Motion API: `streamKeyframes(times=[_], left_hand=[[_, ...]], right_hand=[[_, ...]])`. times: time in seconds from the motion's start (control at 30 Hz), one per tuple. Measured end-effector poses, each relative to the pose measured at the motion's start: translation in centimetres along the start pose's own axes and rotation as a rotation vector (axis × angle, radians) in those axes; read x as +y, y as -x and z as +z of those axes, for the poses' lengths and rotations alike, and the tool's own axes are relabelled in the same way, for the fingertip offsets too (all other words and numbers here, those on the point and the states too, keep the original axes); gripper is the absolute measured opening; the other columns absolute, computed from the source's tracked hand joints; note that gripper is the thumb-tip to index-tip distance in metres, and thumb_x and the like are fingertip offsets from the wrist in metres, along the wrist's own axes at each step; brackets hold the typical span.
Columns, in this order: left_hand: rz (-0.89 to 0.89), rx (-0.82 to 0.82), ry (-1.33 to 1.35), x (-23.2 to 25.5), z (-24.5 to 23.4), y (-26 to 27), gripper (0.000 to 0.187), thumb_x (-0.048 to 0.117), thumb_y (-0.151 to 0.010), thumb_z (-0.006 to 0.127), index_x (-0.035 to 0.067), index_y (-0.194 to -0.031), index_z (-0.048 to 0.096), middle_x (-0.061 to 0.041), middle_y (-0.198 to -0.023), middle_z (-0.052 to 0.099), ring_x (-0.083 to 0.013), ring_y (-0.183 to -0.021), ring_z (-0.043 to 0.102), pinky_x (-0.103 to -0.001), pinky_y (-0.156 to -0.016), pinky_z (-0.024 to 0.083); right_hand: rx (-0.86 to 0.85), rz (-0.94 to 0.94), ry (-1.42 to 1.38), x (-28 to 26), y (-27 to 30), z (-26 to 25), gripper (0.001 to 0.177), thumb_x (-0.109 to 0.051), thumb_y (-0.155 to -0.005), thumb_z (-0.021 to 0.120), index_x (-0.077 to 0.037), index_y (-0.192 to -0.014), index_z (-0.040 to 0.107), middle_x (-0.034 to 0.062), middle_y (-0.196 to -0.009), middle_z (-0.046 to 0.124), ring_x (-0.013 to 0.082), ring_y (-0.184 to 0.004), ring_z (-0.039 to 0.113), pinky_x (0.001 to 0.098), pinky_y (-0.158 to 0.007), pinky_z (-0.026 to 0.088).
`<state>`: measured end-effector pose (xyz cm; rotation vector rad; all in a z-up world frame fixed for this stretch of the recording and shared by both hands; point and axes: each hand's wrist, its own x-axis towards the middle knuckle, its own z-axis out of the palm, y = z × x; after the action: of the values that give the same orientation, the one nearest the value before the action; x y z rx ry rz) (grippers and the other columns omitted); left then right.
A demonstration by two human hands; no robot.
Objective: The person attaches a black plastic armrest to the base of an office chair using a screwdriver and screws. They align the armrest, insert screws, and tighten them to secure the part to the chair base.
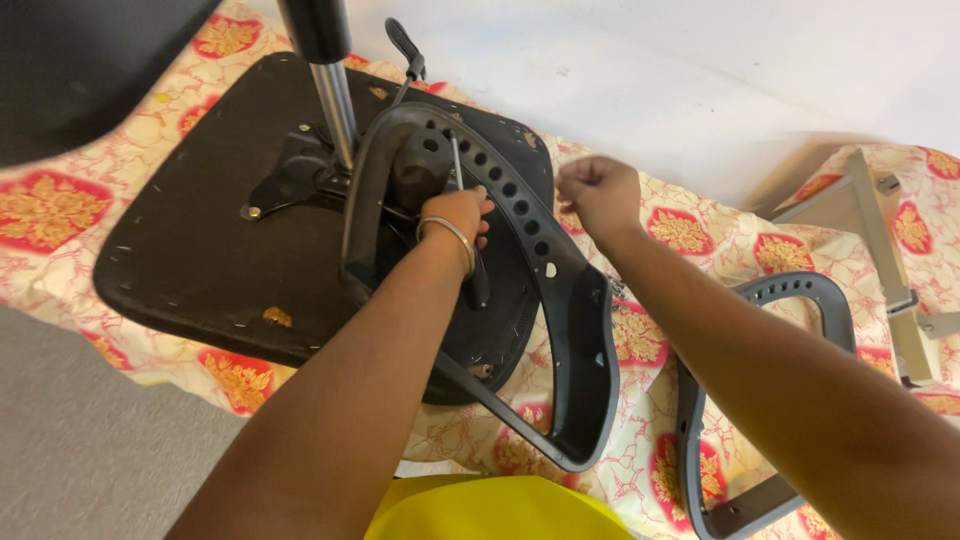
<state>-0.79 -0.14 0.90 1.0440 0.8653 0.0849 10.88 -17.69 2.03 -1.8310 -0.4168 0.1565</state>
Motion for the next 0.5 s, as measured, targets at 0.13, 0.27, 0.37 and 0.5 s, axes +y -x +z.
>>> streamKeyframes(times=[0.13, 0.27, 0.37, 0.5], left_hand=[[0.052, 0.03, -0.031, -0.2, -0.6, 1.5, 0.018, 0.019, -0.091, 0.065, 0.004, -0.099, 0.069, -0.002, -0.091, 0.073, -0.0111, -0.065, 0.059, -0.028, -0.054, 0.05], [0.032, 0.057, 0.016, -0.4, -0.7, 2.4, 0.013, 0.014, -0.087, 0.067, 0.002, -0.091, 0.068, -0.005, -0.078, 0.066, -0.0134, -0.06, 0.057, -0.029, -0.053, 0.048], [-0.04, 0.102, -0.021, -0.3, -0.7, 3.4, 0.011, 0.011, -0.085, 0.067, 0.001, -0.086, 0.07, -0.007, -0.071, 0.062, -0.0148, -0.057, 0.057, -0.028, -0.053, 0.05], [-0.079, 0.124, -0.008, -0.3, -1.3, 5.2, 0.01, 0.008, -0.084, 0.067, 0.0, -0.089, 0.069, -0.006, -0.07, 0.062, -0.0135, -0.057, 0.057, -0.027, -0.053, 0.051]], right_hand=[[0.036, 0.03, 0.247, 1.4, 3.7, 0.2, 0.015, -0.012, -0.088, 0.077, -0.003, -0.099, 0.077, 0.0061, -0.085, 0.077, 0.0123, -0.071, 0.07, 0.0281, -0.067, 0.056], [-0.021, -0.276, 0.593, 1.3, 4.1, 0.0, 0.043, -0.022, -0.078, 0.088, -0.003, -0.114, 0.074, 0.0138, -0.101, 0.074, 0.022, -0.091, 0.068, 0.0347, -0.078, 0.053], [-0.277, -0.05, 0.622, 1.2, 2.9, -0.2, 0.054, -0.027, -0.075, 0.088, -0.008, -0.123, 0.069, 0.0111, -0.109, 0.075, 0.0209, -0.099, 0.07, 0.036, -0.087, 0.053], [-0.448, 0.348, 0.375, 1.1, 1.9, -0.5, 0.052, -0.028, -0.079, 0.083, -0.008, -0.124, 0.067, 0.0123, -0.109, 0.077, 0.0213, -0.099, 0.073, 0.0374, -0.09, 0.055]])
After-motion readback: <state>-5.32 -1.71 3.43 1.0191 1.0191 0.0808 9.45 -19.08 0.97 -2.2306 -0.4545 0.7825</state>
